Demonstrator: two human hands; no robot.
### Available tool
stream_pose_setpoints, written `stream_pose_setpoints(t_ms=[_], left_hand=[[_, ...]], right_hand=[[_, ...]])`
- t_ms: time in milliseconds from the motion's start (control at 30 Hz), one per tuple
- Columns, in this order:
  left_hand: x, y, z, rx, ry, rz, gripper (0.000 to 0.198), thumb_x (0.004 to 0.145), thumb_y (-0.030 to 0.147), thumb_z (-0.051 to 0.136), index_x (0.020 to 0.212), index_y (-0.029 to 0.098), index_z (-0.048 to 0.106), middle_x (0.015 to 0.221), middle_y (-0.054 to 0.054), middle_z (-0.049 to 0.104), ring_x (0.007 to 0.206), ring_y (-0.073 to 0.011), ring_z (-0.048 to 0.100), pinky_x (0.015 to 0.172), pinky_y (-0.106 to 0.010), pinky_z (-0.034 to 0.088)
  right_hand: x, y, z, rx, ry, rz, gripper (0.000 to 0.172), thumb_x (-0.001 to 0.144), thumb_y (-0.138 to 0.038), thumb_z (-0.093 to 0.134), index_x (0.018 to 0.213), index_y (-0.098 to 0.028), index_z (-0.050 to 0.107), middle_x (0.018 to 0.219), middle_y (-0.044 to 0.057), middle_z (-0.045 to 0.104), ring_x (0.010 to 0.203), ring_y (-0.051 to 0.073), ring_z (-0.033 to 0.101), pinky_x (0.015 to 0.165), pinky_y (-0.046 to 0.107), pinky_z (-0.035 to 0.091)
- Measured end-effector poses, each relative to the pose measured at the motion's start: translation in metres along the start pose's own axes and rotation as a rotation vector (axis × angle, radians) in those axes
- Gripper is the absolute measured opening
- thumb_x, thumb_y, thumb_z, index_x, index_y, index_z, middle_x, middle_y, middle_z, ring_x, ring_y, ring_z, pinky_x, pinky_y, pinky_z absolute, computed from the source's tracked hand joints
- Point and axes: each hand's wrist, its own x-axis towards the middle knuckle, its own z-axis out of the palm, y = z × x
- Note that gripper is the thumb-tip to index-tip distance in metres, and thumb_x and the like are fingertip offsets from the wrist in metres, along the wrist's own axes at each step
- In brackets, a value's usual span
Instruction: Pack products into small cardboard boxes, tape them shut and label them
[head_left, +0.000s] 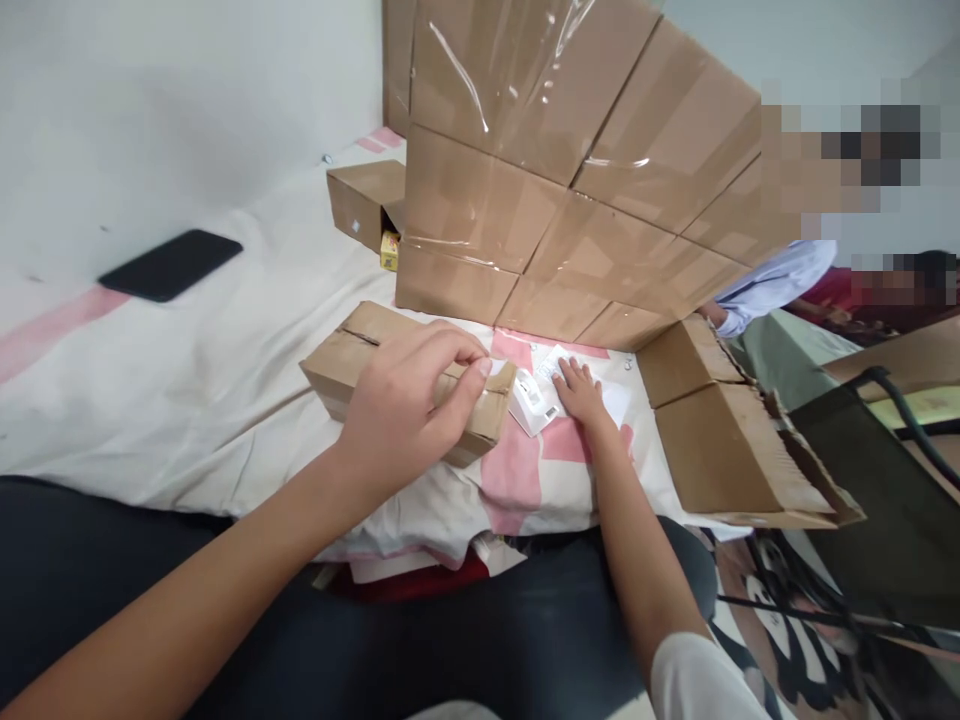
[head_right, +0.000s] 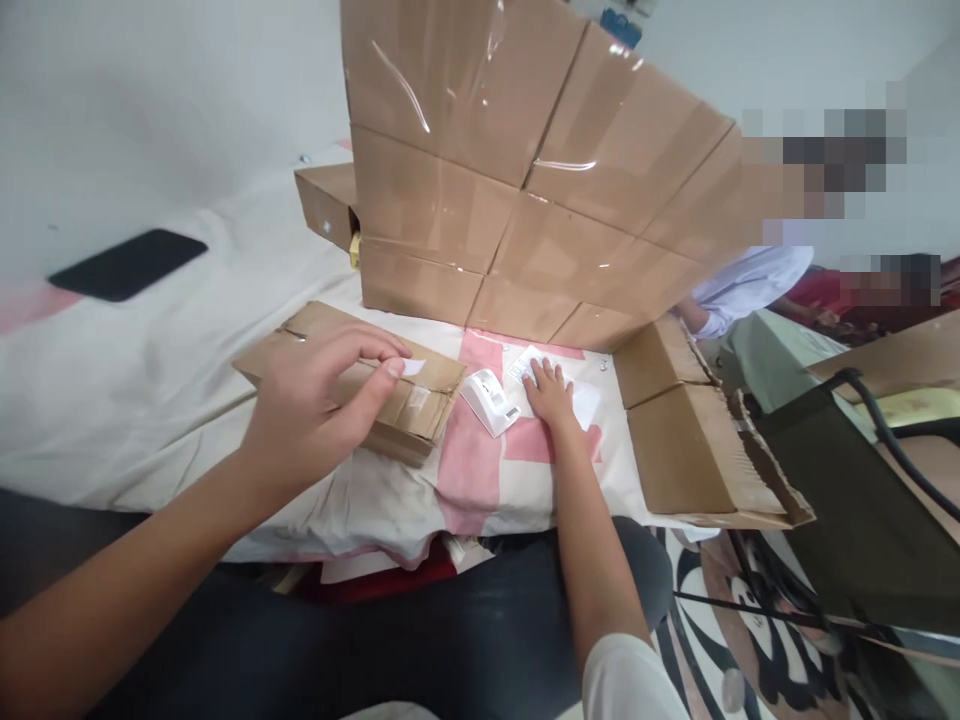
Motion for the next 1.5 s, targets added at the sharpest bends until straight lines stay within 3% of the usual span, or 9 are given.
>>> stream_pose_setpoints(t_ms=[200,367,467,533,667,800,967,1167,1500], left_hand=[[0.008,0.000,-0.017,0.007,0.049,-0.035,0.014,0.097,0.024,0.054,0.085,0.024,0.061,0.086,0.000,0.071,0.084,-0.0186,0.067,0.075,-0.037,0.052],[0.015,-0.009,-0.027,0.007,0.027,-0.106,0.016,0.098,0.025,0.051,0.084,0.027,0.060,0.088,0.001,0.071,0.085,-0.0199,0.067,0.077,-0.039,0.050],[0.016,-0.014,-0.026,0.014,-0.045,-0.125,0.016,0.097,0.025,0.051,0.084,0.025,0.060,0.086,0.000,0.071,0.083,-0.0201,0.066,0.075,-0.038,0.050],[0.015,-0.014,-0.020,0.015,-0.168,-0.114,0.016,0.096,0.025,0.052,0.083,0.024,0.060,0.085,0.000,0.070,0.083,-0.0200,0.066,0.076,-0.038,0.049],[0.005,-0.005,-0.002,0.052,-0.300,-0.036,0.011,0.094,0.027,0.058,0.083,0.023,0.061,0.092,-0.002,0.072,0.096,-0.0246,0.064,0.087,-0.044,0.048],[-0.008,0.007,0.015,0.083,-0.339,0.021,0.011,0.092,0.031,0.062,0.083,0.025,0.060,0.103,-0.003,0.073,0.107,-0.0278,0.062,0.095,-0.048,0.047],[-0.021,0.025,0.024,0.115,-0.392,0.029,0.009,0.089,0.029,0.067,0.085,0.026,0.059,0.105,-0.002,0.072,0.109,-0.0276,0.063,0.098,-0.050,0.047],[-0.031,0.038,0.028,0.204,-0.538,0.074,0.010,0.088,0.028,0.069,0.093,0.030,0.060,0.109,0.000,0.073,0.113,-0.0301,0.064,0.100,-0.053,0.043],[-0.029,0.038,0.024,0.262,-0.601,0.125,0.018,0.086,0.022,0.070,0.096,0.028,0.057,0.105,0.000,0.074,0.106,-0.0284,0.066,0.094,-0.056,0.047]], right_hand=[[0.022,0.002,0.003,0.034,0.026,0.090,0.063,0.100,-0.054,0.031,0.158,-0.032,0.032,0.170,0.003,0.020,0.156,0.034,0.014,0.122,0.068,0.010],[0.040,-0.021,-0.018,0.100,0.150,0.103,0.059,0.097,-0.048,0.040,0.148,-0.018,0.049,0.158,0.017,0.042,0.146,0.037,0.035,0.117,0.067,0.023],[0.015,-0.044,-0.041,0.191,0.346,0.053,0.054,0.100,-0.041,0.033,0.141,-0.012,0.051,0.147,0.021,0.052,0.140,0.030,0.043,0.116,0.053,0.034],[-0.025,-0.063,-0.056,0.390,0.499,-0.146,0.046,0.100,-0.041,0.037,0.134,-0.016,0.057,0.137,0.017,0.059,0.132,0.026,0.051,0.112,0.045,0.041],[-0.122,-0.107,-0.073,0.790,0.168,-0.732,0.036,0.093,-0.045,0.062,0.123,-0.024,0.067,0.115,0.010,0.070,0.090,0.022,0.068,0.078,0.037,0.057],[-0.171,-0.123,-0.068,0.907,0.335,-0.786,0.011,0.090,-0.018,0.067,0.097,-0.023,0.073,0.087,0.006,0.072,0.079,0.020,0.066,0.068,0.035,0.055],[-0.178,-0.101,-0.053,1.024,0.217,-0.904,0.027,0.090,-0.028,0.071,0.115,-0.020,0.067,0.093,0.008,0.072,0.074,0.018,0.065,0.062,0.032,0.055],[-0.174,-0.092,-0.047,1.079,0.170,-0.957,0.005,0.093,-0.019,0.066,0.095,-0.021,0.062,0.085,0.004,0.070,0.076,0.015,0.065,0.065,0.027,0.053],[-0.169,-0.094,-0.028,1.023,0.127,-0.766,0.028,0.091,-0.037,0.068,0.084,-0.021,0.046,0.074,-0.004,0.052,0.058,0.008,0.044,0.056,0.023,0.037]])
